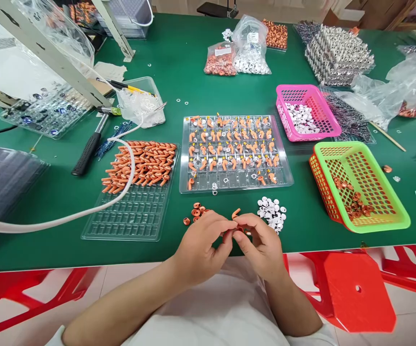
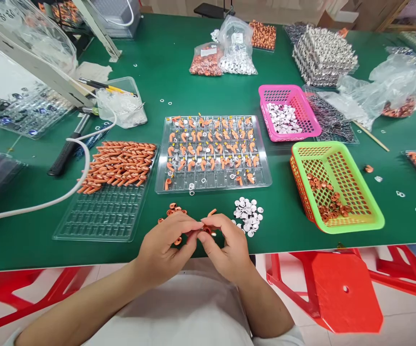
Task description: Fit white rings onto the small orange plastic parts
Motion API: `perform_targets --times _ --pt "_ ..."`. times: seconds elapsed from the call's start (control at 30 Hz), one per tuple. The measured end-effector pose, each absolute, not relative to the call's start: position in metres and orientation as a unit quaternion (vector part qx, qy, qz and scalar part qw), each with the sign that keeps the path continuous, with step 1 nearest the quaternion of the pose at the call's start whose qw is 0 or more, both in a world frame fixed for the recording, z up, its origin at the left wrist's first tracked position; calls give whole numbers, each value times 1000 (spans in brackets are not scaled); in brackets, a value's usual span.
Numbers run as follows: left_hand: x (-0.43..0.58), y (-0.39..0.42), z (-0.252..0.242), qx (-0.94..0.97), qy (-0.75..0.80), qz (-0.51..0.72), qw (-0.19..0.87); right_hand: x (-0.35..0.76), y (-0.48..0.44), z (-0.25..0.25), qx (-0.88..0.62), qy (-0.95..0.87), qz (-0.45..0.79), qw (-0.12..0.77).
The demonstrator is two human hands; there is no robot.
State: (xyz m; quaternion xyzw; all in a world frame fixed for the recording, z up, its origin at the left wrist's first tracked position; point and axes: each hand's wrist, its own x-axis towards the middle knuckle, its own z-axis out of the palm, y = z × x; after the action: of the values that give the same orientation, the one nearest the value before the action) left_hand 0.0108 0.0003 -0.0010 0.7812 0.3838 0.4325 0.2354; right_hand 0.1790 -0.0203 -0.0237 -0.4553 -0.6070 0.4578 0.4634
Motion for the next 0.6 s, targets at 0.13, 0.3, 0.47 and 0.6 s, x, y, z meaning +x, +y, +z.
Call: perform_targets --times 0.13,0.3,0.47,0.6 --pt "10 0 -5 809 383 416 160 175 -20 -22 -485 -621 416 453" --pt "11 -1 -8 819 385 404 136 171 -19 -22 -493 -681 274 467" --pt "10 -1 -5 794 392 407 226 173 -17 -24 -478 -703 258 459" --pt "10 0 -1 764 407 399 303 175 -18 -24 -494 -681 276 464"
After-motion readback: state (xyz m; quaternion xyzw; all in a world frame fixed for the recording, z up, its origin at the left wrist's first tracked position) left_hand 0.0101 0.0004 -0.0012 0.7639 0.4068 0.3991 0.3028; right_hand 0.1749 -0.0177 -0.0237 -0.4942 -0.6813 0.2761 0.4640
